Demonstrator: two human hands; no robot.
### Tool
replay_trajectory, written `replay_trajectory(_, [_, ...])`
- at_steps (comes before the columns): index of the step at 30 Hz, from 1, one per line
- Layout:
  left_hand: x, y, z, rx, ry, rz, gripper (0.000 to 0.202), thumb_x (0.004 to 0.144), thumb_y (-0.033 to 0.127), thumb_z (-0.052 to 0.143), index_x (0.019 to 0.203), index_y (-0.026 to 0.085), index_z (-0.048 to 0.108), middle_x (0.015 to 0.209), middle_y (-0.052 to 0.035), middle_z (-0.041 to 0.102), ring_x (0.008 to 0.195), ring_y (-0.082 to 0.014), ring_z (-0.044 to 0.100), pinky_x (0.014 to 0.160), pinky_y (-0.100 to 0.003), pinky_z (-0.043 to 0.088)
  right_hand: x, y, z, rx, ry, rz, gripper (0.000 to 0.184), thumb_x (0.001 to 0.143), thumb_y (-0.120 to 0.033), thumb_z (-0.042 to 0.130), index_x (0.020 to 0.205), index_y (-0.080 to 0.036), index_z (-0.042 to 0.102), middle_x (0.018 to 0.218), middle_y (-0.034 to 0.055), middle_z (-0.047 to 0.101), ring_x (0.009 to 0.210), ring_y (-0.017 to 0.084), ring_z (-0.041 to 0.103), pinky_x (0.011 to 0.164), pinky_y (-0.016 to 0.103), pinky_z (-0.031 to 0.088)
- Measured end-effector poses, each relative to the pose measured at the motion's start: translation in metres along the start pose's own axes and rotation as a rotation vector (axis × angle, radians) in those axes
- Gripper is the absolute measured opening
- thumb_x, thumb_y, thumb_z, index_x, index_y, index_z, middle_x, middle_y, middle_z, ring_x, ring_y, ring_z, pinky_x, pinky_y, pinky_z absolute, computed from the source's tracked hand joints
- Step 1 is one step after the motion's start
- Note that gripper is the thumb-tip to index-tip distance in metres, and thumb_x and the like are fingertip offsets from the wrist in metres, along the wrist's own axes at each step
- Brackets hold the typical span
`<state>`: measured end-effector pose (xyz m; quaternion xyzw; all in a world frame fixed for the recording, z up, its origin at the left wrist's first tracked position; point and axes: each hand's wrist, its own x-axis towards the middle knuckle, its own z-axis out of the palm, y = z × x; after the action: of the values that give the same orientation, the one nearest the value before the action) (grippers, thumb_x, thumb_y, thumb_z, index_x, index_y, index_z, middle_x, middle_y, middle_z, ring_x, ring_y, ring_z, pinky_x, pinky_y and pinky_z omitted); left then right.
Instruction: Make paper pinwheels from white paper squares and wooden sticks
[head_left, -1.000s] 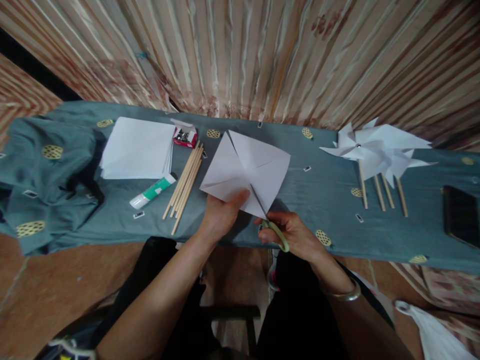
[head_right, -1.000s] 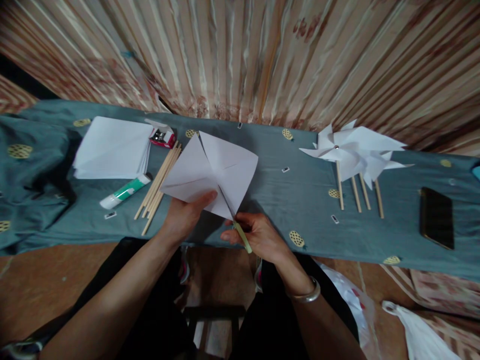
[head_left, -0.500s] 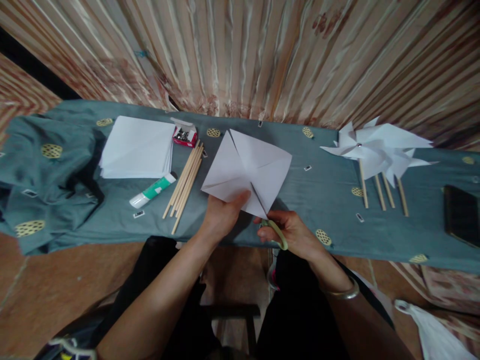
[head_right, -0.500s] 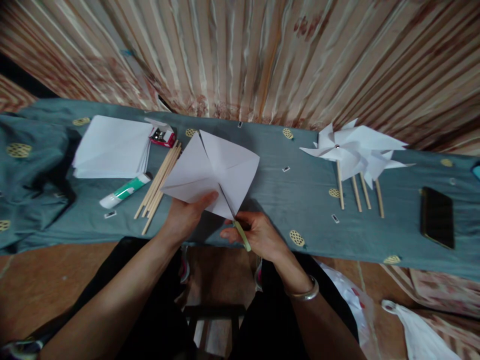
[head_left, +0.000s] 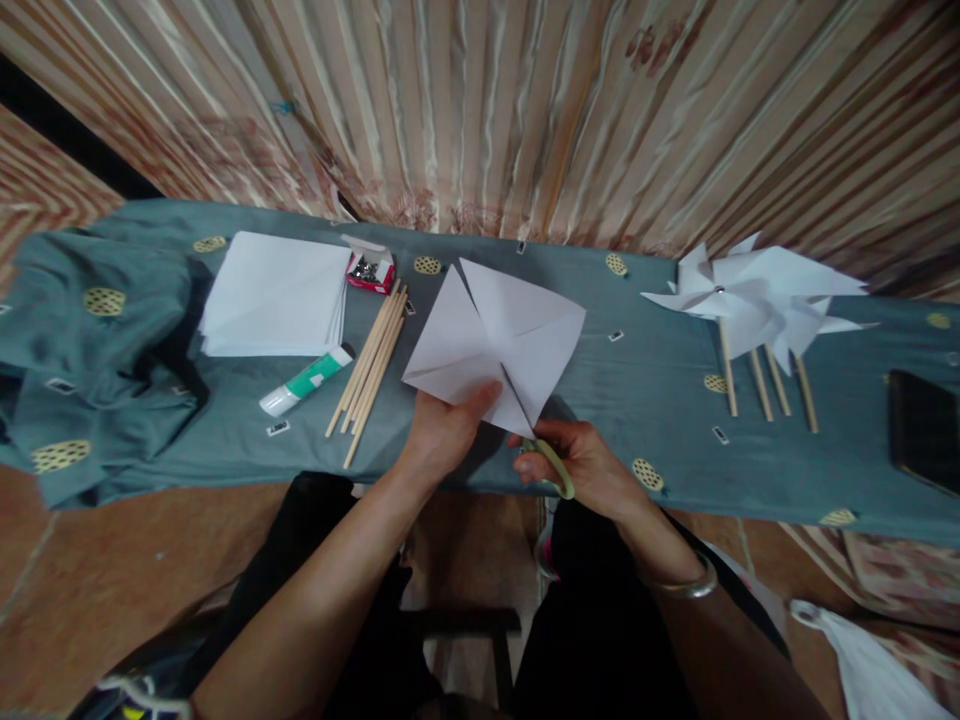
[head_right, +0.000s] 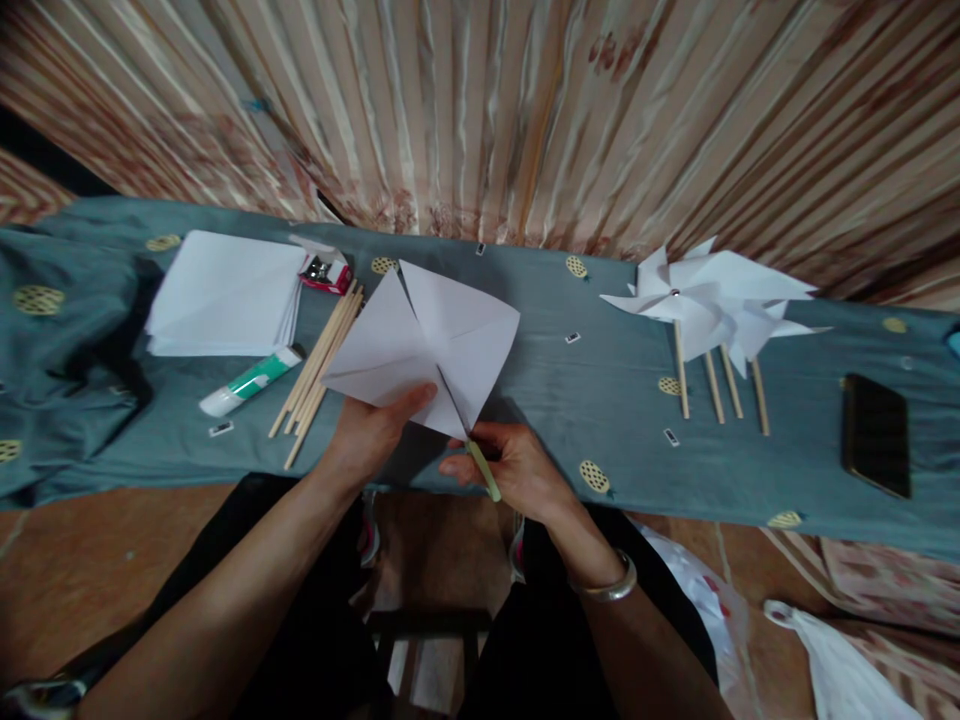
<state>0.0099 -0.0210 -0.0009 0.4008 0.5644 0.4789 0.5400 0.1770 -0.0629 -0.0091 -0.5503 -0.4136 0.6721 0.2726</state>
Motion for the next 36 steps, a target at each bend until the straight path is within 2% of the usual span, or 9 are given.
replay_trajectory(9, [-0.0004,0.0004,0.0006,-0.011,0.000,0.002,0.029,0.065,0.030,0.073,0.089,0.015,0.065,0.095,-0.0095,0.073,0.084,-0.0229,0.066,0.080,-0.036,0.055,0.0006,-0.0020,0.0004,-0.019,-0.012,0.021,0.046,0.050,-0.050,0.089,0.075,-0.016,0.070,0.061,-0.0027,0.062,0.054,0.011,0.055,0.052,0.023,0.044])
replay_trajectory(22, [-0.0005,0.0011,-0.0001,0.010,-0.007,-0.020,0.027,0.065,0.028,0.072,0.087,0.015,0.066,0.093,-0.0085,0.073,0.083,-0.0224,0.066,0.079,-0.035,0.055,0.0014,-0.0003,0.0020,-0.012,-0.006,-0.034,0.046,0.053,-0.052,0.088,0.078,-0.016,0.072,0.059,-0.0025,0.063,0.053,0.011,0.056,0.051,0.023,0.045])
replay_trajectory(26, [-0.0007,-0.0004,0.0010,-0.001,-0.018,-0.006,0.025,0.064,0.027,0.072,0.086,0.015,0.066,0.091,-0.0082,0.073,0.081,-0.0208,0.065,0.077,-0.033,0.054,0.0018,-0.0026,0.0022,-0.031,0.001,-0.056,0.047,0.053,-0.055,0.087,0.074,-0.016,0.072,0.056,-0.0021,0.062,0.051,0.011,0.055,0.049,0.023,0.046])
replay_trajectory(31, [-0.0018,0.0007,0.0019,-0.013,-0.022,-0.012,0.027,0.064,0.028,0.073,0.086,0.015,0.066,0.090,-0.0088,0.073,0.080,-0.0209,0.065,0.076,-0.033,0.055,0.0019,-0.0049,0.0031,-0.004,0.006,-0.032,0.045,0.050,-0.053,0.089,0.070,-0.017,0.071,0.057,-0.0028,0.062,0.050,0.010,0.055,0.049,0.023,0.047])
replay_trajectory(36, [-0.0021,0.0005,0.0026,-0.022,-0.012,0.005,0.024,0.065,0.027,0.074,0.085,0.014,0.066,0.091,-0.0082,0.073,0.082,-0.0210,0.066,0.079,-0.035,0.055,0.0033,-0.0033,0.0056,0.062,0.025,0.025,0.046,0.042,-0.047,0.092,0.067,-0.016,0.069,0.059,-0.0033,0.062,0.050,0.009,0.052,0.048,0.022,0.044])
